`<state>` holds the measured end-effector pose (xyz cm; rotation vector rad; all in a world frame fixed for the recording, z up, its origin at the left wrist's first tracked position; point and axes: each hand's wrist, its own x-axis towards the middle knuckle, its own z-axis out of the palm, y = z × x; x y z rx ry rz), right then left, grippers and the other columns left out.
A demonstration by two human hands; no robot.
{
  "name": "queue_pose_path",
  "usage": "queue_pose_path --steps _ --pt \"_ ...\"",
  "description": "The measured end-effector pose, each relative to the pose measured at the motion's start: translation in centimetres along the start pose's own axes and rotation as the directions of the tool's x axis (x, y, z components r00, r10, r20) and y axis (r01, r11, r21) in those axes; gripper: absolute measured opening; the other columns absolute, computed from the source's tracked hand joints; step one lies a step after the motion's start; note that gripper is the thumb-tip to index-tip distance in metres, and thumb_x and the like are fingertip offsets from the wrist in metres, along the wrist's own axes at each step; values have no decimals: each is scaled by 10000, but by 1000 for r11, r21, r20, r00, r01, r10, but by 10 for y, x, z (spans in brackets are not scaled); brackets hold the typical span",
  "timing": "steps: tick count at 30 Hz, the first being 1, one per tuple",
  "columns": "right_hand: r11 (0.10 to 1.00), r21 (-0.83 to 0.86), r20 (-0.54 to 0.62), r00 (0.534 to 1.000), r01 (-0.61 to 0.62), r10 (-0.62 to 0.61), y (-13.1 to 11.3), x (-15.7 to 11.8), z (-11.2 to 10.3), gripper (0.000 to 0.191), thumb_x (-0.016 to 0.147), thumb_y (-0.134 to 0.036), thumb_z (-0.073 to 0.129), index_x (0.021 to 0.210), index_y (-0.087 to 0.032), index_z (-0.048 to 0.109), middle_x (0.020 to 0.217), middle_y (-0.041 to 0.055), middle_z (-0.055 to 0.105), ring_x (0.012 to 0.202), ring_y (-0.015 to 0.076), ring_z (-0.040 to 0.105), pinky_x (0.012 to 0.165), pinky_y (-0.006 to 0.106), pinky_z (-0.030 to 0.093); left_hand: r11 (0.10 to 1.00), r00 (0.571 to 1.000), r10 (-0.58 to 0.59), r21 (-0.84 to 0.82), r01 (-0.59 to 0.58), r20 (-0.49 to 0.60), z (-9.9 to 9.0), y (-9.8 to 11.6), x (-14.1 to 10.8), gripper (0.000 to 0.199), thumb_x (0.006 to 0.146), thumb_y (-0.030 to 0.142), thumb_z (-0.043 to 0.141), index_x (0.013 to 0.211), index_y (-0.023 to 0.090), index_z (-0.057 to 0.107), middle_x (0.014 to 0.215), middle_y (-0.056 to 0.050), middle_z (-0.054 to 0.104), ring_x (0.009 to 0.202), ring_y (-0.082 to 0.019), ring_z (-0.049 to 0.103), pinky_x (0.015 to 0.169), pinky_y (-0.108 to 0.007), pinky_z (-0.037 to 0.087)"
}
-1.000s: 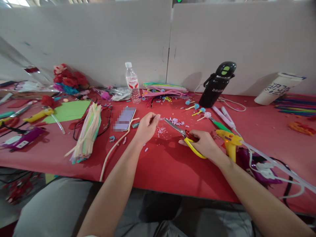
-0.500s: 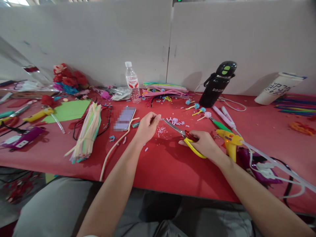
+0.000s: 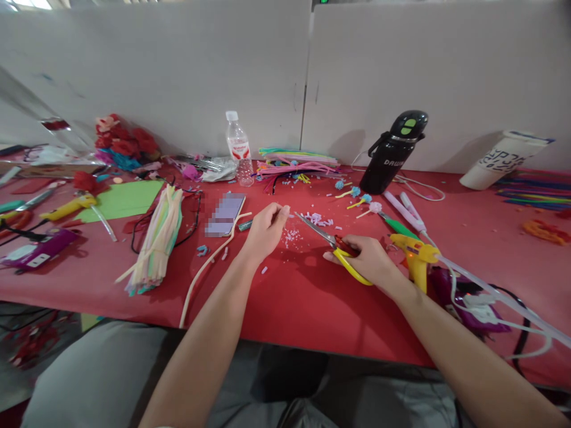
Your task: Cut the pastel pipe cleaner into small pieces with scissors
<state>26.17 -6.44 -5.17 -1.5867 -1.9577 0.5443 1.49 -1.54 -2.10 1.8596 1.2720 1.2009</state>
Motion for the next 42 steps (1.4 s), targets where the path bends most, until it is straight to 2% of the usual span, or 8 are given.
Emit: queue_pose_path --steps 12,21,31,42 --pt "1000 -2 22 1000 -10 10 2 0 0 522 681 -629 678 614 -183 416 585 -41 333 560 95 275 464 225 230 1000 1000 0 24 1 -23 0 5 -1 369 940 453 432 682 190 451 613 25 445 581 -122 421 570 -257 320" --pt "1000 -6 32 999 -5 5 0 1 -1 577 673 -692 652 598 -184 389 568 -46 319 558 95 275 467 224 227 1000 1000 4 27 -3 -24 1 4 -1 367 943 445 432 682 187 452 613 24 446 583 -120 423 569 -258 318" --pt "999 33 -5 1000 -1 2 -4 -1 -2 549 696 -627 670 593 -186 361 583 -44 285 560 91 248 456 227 206 999 1000 6 35 -5 -26 1 4 -2 373 956 446 404 687 191 447 623 19 459 594 -124 436 574 -267 312" --pt "999 28 16 1000 -16 15 -2 -1 1 565 664 -667 671 598 -185 384 583 -44 299 563 95 258 463 227 216 999 999 16 43 -14 -36 2 4 -2 375 962 441 391 688 190 442 626 19 455 596 -123 433 572 -269 304"
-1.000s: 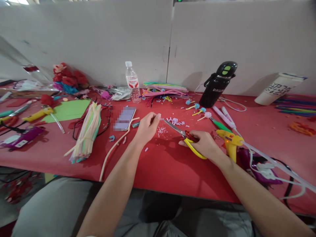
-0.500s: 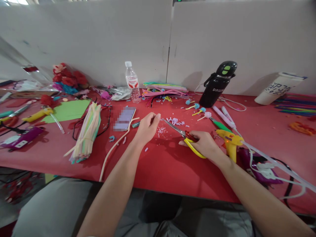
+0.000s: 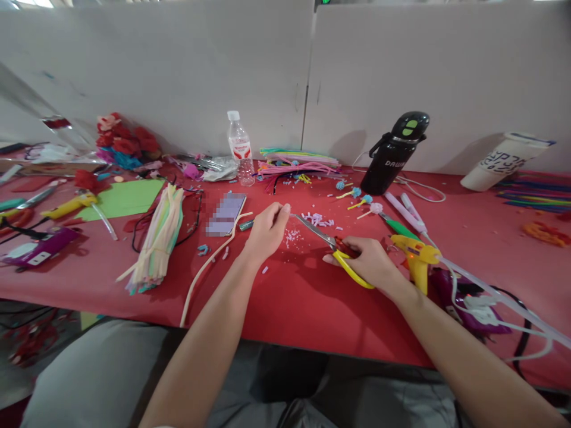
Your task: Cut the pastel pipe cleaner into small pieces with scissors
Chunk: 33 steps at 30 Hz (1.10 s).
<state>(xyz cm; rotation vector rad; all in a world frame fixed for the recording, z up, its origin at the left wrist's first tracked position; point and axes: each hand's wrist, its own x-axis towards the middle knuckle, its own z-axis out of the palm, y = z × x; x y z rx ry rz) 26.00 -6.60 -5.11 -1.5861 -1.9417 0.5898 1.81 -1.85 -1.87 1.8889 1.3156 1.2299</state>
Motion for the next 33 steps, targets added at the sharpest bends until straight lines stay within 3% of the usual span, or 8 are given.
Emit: queue_pose_path --steps 7,33 --pt "1000 -3 12 1000 8 -8 2 1 1 521 679 -625 679 603 -176 429 586 -42 315 564 93 270 463 221 223 1000 1000 -6 9 6 8 0 -1 0 392 963 452 381 681 189 450 625 10 476 600 -129 453 578 -275 311" --pt "1000 3 34 999 -2 2 -2 1 -2 565 667 -660 670 586 -187 371 573 -47 296 557 95 261 466 227 216 1000 999 -8 9 7 46 0 -2 0 400 973 447 356 677 187 424 627 14 460 584 -122 432 559 -281 286"
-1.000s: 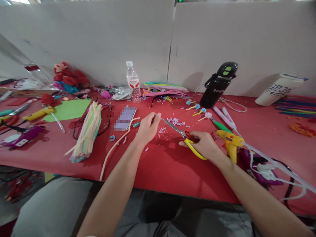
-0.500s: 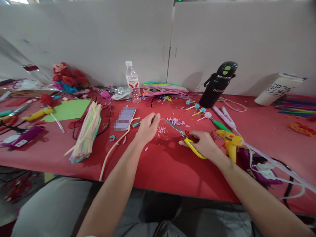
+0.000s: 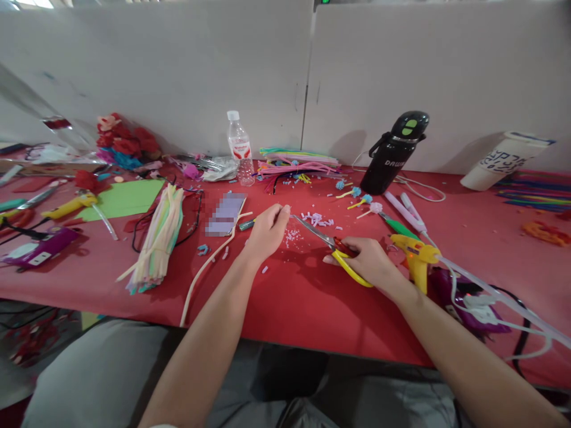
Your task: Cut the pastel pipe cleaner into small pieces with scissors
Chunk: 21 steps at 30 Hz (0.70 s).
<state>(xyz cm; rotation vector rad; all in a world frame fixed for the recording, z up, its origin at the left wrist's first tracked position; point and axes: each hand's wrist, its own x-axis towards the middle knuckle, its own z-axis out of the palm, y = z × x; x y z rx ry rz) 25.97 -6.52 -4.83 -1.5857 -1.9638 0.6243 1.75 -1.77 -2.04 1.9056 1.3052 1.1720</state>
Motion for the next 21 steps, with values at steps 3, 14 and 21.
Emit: queue_pose_path --steps 3,14,21 --pt "1000 -6 7 1000 4 -4 1 1 1 567 672 -667 662 587 -184 377 577 -45 296 556 93 260 463 226 218 1000 1000 -7 16 7 -1 0 0 0 400 974 446 353 677 187 421 628 13 466 585 -122 439 561 -280 287" --pt "1000 10 -29 999 14 -13 1 -1 1 531 691 -618 678 608 -180 391 589 -44 299 562 88 259 457 223 207 1000 1000 -2 26 2 2 -1 1 0 427 970 455 346 642 186 403 584 16 430 555 -121 402 546 -279 270" --pt "1000 17 -1 1000 1 -1 -1 -1 0 540 675 -624 685 596 -188 376 570 -50 303 550 92 263 467 230 205 1000 1000 7 26 -6 -12 0 1 0 437 969 456 351 632 185 408 576 18 425 544 -117 401 537 -281 266"
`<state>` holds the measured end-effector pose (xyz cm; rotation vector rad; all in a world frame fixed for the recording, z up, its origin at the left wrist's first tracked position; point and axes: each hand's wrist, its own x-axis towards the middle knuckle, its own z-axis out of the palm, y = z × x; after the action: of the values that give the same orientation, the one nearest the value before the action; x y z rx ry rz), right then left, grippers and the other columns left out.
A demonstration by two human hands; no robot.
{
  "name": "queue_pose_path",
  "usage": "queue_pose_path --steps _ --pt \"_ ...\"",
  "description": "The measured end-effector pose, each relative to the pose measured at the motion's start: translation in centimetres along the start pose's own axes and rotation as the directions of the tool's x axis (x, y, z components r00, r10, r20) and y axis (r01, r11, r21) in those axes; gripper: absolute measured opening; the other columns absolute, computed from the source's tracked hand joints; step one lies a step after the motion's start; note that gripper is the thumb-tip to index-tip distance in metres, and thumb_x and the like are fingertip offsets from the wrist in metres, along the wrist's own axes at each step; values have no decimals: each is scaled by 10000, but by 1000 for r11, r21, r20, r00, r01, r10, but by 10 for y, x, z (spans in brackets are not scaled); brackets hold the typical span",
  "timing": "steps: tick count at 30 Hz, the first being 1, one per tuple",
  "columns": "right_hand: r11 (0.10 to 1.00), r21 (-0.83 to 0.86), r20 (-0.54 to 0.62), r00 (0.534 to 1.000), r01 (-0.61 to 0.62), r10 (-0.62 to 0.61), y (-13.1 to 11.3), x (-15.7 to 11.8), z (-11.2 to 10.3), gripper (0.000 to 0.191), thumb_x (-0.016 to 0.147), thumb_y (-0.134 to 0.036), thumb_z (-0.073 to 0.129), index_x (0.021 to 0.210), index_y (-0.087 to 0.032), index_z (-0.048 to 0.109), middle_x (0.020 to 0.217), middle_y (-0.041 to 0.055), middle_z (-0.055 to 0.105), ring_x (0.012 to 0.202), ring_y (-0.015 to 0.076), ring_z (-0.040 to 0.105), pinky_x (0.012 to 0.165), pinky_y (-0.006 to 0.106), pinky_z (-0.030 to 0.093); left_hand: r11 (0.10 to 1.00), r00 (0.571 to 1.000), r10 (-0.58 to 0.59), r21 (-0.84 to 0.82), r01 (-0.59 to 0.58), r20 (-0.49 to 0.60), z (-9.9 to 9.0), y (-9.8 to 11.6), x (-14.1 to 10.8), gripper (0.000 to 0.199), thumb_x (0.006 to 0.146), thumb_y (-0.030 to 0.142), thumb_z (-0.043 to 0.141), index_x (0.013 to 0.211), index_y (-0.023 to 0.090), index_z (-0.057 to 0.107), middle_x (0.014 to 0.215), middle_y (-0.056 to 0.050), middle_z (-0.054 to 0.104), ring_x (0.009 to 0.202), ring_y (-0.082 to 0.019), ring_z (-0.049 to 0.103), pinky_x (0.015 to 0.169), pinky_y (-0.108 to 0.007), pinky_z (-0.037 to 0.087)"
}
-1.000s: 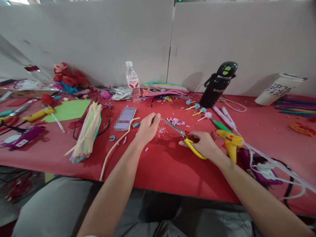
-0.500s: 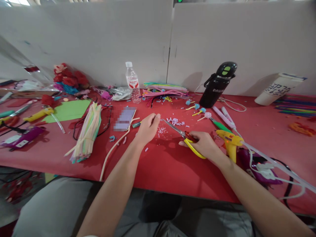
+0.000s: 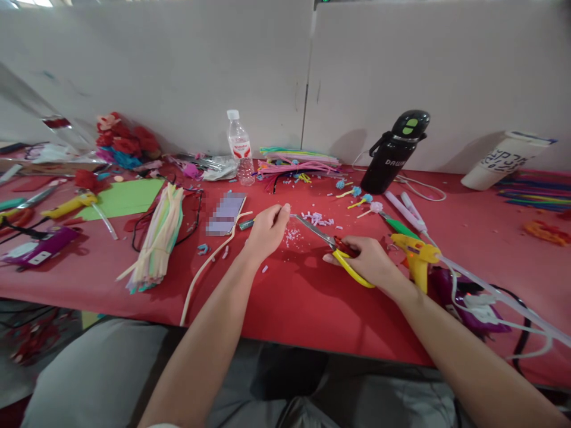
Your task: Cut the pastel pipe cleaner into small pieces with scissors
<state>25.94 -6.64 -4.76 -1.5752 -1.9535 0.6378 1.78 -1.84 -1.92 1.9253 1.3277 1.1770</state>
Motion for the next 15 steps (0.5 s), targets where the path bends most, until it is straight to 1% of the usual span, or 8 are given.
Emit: queue_pose_path --steps 8,15 --pt "1000 -11 9 1000 -7 7 5 2 2 542 680 -615 690 589 -185 371 567 -51 285 550 90 253 453 224 203 1000 1000 4 17 -4 0 1 -2 1 435 968 447 358 627 184 416 572 17 427 549 -118 407 538 -282 267" --pt "1000 -15 -25 1000 7 -8 3 1 1 517 690 -614 684 618 -184 407 586 -47 316 562 94 267 468 223 219 1000 1000 15 -15 -16 -5 -1 1 1 443 973 454 335 625 186 399 572 22 416 541 -114 397 542 -280 279"
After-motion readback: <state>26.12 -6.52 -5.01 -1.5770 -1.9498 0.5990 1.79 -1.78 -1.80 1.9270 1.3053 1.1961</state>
